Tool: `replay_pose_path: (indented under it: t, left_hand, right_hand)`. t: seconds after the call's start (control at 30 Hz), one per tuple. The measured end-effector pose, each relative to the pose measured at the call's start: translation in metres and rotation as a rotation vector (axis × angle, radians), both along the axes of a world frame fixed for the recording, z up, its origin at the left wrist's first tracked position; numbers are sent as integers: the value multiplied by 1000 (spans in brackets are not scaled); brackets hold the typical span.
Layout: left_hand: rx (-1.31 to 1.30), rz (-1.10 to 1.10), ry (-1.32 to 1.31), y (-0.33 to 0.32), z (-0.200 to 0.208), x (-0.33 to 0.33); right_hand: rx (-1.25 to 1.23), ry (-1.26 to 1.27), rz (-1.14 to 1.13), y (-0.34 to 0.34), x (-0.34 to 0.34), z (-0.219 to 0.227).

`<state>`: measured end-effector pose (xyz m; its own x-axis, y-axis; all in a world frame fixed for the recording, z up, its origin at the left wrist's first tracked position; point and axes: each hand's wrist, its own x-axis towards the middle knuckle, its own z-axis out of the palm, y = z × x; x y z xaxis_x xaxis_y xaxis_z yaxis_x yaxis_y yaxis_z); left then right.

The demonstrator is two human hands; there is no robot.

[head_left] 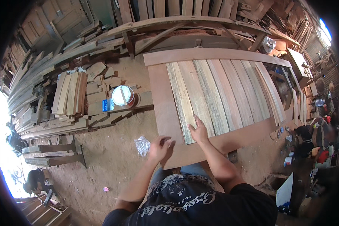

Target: The person assembles a wooden panel by placing and aligning multiple wooden planks side by side on a workbench. They repeatedly adjust the planks to ensure even spacing and alignment, handling each plank individually by hand.

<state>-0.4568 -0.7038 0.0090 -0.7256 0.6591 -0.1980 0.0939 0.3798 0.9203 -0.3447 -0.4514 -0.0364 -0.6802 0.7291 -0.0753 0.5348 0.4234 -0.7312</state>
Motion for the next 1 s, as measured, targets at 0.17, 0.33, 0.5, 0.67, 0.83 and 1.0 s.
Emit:
replay_pose_path:
  t: [0.17, 0.33, 0.5, 0.67, 0.83, 1.0]
  left_hand:
    - [-53, -115, -56, 63, -24, -3]
    - [-122, -112, -96, 94, -24, 3]
    - [-61, -56, -180, 102, -29, 3]
    - [-86, -38, -180, 100, -31, 11]
    - [-77, 1, -268, 102, -33, 15]
    - [-37, 21, -262, 101, -48, 15]
  right_hand:
    - [38, 97, 4, -3, 0, -16]
    - [90, 110, 24, -1, -2, -4]
    - [64, 94, 2, -3, -6, 2]
    - [87, 71, 16, -3, -2, 14]
    - [124, 76, 18, -5, -3, 15]
    - [144, 94, 23, -7, -6, 10]
